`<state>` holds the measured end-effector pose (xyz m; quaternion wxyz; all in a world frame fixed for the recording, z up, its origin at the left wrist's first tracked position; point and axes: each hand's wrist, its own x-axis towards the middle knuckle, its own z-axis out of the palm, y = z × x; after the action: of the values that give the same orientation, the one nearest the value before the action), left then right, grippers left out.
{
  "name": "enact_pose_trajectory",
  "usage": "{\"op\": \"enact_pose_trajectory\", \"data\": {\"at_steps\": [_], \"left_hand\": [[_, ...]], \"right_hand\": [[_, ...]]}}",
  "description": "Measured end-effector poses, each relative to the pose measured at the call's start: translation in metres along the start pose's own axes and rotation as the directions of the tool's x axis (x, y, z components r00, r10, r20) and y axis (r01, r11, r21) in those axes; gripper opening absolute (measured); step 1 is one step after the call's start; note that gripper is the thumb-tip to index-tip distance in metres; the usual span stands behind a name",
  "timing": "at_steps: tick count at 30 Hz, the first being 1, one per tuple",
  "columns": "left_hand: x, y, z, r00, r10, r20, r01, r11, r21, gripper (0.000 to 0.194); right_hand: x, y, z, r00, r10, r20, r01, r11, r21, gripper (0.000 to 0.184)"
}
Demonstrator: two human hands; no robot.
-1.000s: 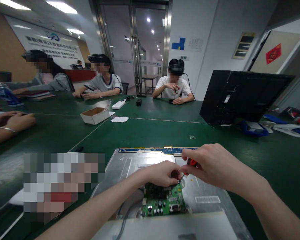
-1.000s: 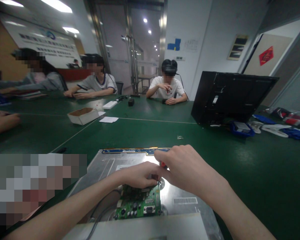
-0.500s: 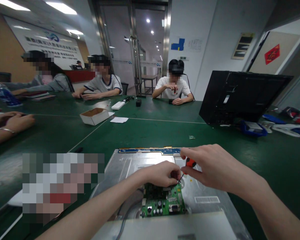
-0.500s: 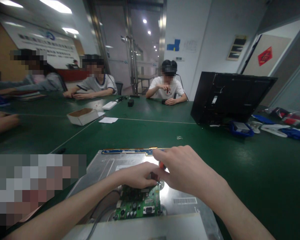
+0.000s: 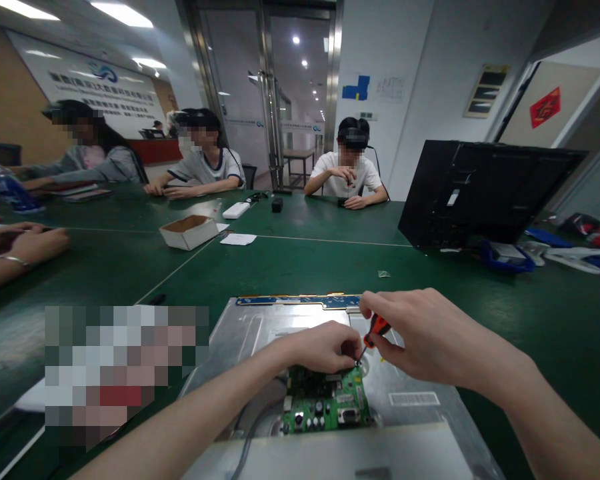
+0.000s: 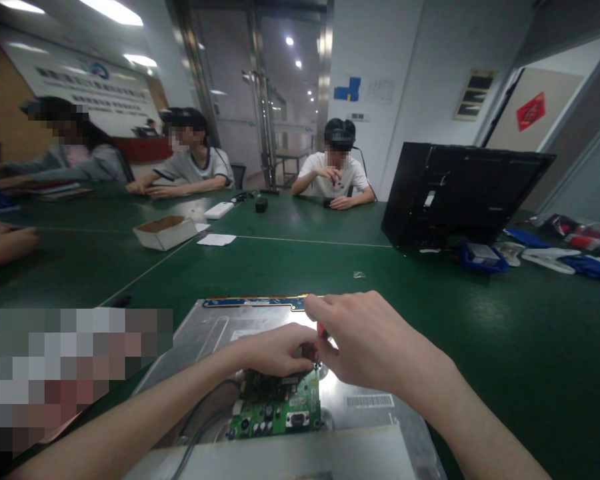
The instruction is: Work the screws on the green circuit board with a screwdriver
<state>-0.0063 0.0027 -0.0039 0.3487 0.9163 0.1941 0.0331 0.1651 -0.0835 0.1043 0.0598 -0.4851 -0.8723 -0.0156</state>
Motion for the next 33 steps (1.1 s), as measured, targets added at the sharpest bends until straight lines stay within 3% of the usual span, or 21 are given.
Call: {"op": "enact_pose_trajectory", "data": {"at_steps": [7,11,15,21,24,28,33], "left_hand": [[0.0017,-0.0037,0.0010,0.998,0.052,0.024,-0.053,0.998,0.016,0.018],[0.0012,-0.0017,0.0004,1.000,0.018,0.009,-0.018,1.000,0.001,0.012],[0.0002,-0.0005,0.0008,1.000,-0.004,0.006,0.004,1.000,-0.007,0.012],[0.0009,-0.0012,0.0000,0.999,0.033,0.026,-0.034,0.999,0.033,0.017],[0.0009,0.0002,-0.0011,0.999,0.043,0.027,-0.043,0.999,0.015,0.020],[0.0005,0.0018,-0.0015,1.000,0.008,0.017,-0.008,1.000,0.014,0.015],[0.0003,0.0009,-0.0002,1.000,-0.001,0.012,0.001,1.000,0.023,0.013]], "right_hand": [[0.0030,0.0010,-0.0001,1.000,0.023,0.021,-0.021,0.997,-0.072,0.014],[0.0027,0.0003,0.0008,1.000,0.025,0.008,-0.025,0.998,-0.060,0.003],[-0.0002,-0.0016,-0.0006,1.000,-0.001,0.003,0.001,1.000,-0.011,0.015],[0.0009,-0.0010,-0.0017,1.000,0.010,0.001,-0.010,1.000,-0.023,0.008],[0.0032,0.0008,-0.0008,0.999,0.033,0.009,-0.032,0.998,-0.059,0.015],[0.0022,0.0004,-0.0002,1.000,0.024,-0.011,-0.024,0.998,-0.058,0.002],[-0.0019,-0.0027,-0.0022,1.000,-0.020,-0.007,0.020,1.000,0.008,0.012]]}}
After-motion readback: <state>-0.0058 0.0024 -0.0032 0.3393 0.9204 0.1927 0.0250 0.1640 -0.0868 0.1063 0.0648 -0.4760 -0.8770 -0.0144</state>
